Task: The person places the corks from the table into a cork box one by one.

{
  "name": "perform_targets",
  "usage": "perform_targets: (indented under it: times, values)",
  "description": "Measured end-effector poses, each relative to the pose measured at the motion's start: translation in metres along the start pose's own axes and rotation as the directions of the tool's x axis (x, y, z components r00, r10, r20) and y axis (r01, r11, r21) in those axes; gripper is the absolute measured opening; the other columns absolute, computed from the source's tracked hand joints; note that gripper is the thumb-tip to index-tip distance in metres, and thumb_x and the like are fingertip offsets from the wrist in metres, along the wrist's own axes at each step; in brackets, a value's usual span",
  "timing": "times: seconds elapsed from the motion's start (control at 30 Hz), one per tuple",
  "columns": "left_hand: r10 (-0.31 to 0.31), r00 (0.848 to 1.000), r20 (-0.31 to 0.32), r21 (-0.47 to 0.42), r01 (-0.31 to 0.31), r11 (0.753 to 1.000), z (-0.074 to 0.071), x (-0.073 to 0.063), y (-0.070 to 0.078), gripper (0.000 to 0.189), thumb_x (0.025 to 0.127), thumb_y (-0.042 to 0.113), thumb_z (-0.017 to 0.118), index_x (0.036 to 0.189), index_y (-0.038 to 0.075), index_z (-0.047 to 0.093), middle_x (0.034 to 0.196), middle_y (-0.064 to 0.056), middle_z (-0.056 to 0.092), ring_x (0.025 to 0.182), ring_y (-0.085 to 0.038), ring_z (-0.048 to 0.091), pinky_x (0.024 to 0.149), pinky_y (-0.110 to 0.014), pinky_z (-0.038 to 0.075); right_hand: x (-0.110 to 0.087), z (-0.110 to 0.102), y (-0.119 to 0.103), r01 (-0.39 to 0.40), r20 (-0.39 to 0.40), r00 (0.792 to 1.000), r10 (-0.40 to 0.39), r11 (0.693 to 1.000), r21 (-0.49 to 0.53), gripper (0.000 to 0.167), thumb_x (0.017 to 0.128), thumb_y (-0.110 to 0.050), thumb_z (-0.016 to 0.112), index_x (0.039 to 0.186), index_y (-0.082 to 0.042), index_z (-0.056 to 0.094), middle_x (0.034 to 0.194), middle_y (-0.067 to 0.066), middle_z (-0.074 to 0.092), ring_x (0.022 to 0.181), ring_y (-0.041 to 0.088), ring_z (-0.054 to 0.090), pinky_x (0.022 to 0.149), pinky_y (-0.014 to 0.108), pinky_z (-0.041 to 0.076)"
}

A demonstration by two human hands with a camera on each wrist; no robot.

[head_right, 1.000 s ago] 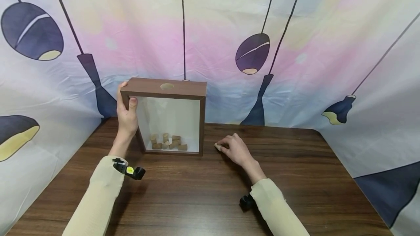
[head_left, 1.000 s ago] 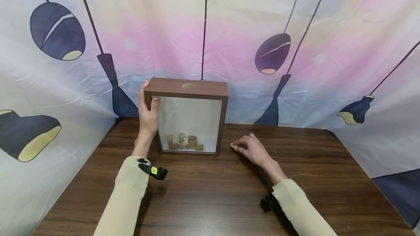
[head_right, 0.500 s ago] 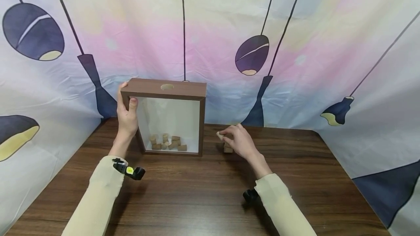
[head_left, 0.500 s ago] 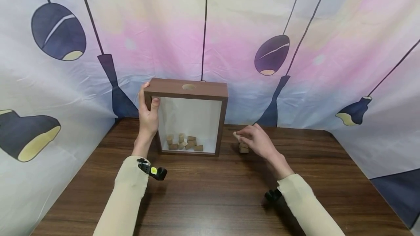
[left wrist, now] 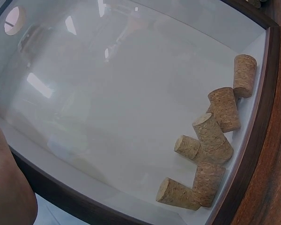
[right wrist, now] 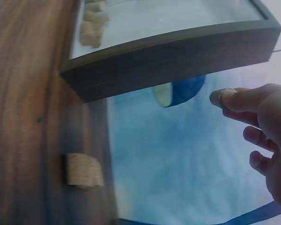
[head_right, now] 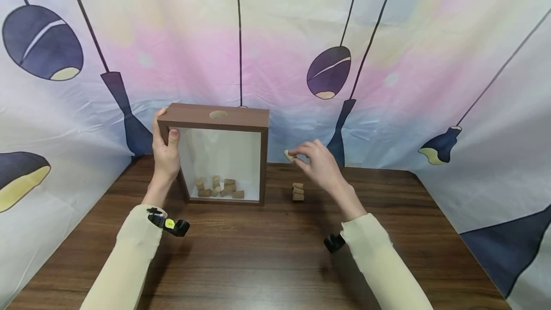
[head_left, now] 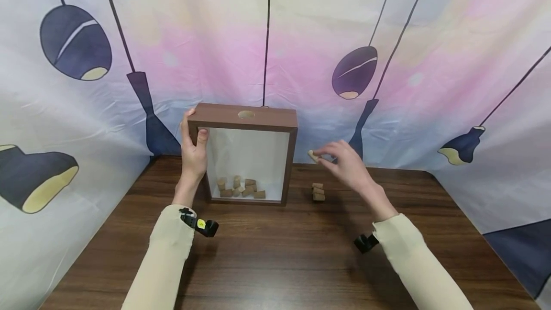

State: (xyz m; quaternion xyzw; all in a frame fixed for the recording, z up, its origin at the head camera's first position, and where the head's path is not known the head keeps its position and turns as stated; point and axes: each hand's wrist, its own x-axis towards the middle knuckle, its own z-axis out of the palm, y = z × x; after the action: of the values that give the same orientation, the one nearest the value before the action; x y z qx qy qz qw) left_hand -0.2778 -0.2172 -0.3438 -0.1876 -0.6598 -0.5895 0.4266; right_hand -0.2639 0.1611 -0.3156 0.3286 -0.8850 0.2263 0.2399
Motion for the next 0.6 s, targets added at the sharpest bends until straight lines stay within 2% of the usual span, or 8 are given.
perform_targets:
  times: [0.13, 0.2, 0.27, 0.4, 0.6]
  values:
    - [-0.014, 1.0, 0.012, 0.008, 0.013, 1.0, 0.003, -0.002, 0.018, 0.073, 0.099, 0.051, 0.051, 0.151, 0.005, 0.032, 0.155, -0.016, 0.032, 0.134, -0.017, 0.036, 0.109, -0.03, 0.028, 0.011, -0.014, -0.006, 0.034, -0.035, 0.999, -0.034, 0.999, 0.012, 0.023, 0.087, -0.012, 0.077, 0.109, -0.011, 0.077, 0.108, 0.007, 0.074, 0.096, 0.024, 0.056, 0.079, 0.041, 0.046]
    - [-0.023, 1.0, 0.014, 0.01, 0.023, 1.0, 0.003, -0.003, 0.021, 0.071, 0.1, 0.05, 0.051, 0.151, 0.004, 0.031, 0.155, -0.017, 0.031, 0.133, -0.019, 0.037, 0.107, -0.03, 0.029, 0.017, -0.02, -0.01, 0.058, -0.054, 0.997, -0.058, 0.998, 0.015, 0.022, 0.087, -0.011, 0.077, 0.109, -0.011, 0.077, 0.109, 0.007, 0.074, 0.098, 0.025, 0.057, 0.08, 0.042, 0.046]
    - [-0.026, 1.0, 0.014, 0.015, 0.026, 1.0, 0.003, -0.003, 0.017, 0.071, 0.1, 0.05, 0.05, 0.152, 0.005, 0.031, 0.156, -0.016, 0.031, 0.132, -0.018, 0.037, 0.105, -0.028, 0.03, 0.022, -0.025, -0.014, 0.08, -0.073, 0.994, -0.079, 0.997, 0.013, 0.022, 0.086, -0.011, 0.077, 0.108, -0.01, 0.077, 0.109, 0.008, 0.074, 0.097, 0.025, 0.056, 0.079, 0.042, 0.044]
    - [-0.008, 1.0, 0.015, 0.034, 0.008, 0.999, 0.0, -0.002, 0.0, 0.073, 0.098, 0.054, 0.05, 0.153, 0.011, 0.032, 0.157, -0.01, 0.031, 0.126, -0.013, 0.039, 0.1, -0.025, 0.032, 0.033, -0.037, -0.022, 0.115, -0.111, 0.987, -0.113, 0.993, 0.012, 0.023, 0.085, -0.01, 0.078, 0.108, -0.01, 0.077, 0.107, 0.008, 0.075, 0.092, 0.024, 0.054, 0.078, 0.039, 0.041]
    - [0.026, 1.0, 0.008, 0.013, -0.026, 1.0, 0.0, 0.001, -0.007, 0.075, 0.095, 0.058, 0.051, 0.152, 0.014, 0.035, 0.153, -0.005, 0.035, 0.118, -0.012, 0.042, 0.098, -0.025, 0.033, 0.05, -0.053, -0.033, 0.187, -0.161, 0.97, -0.183, 0.982, 0.008, 0.022, 0.085, -0.008, 0.078, 0.107, -0.009, 0.077, 0.103, 0.008, 0.076, 0.096, 0.025, 0.06, 0.087, 0.042, 0.042]
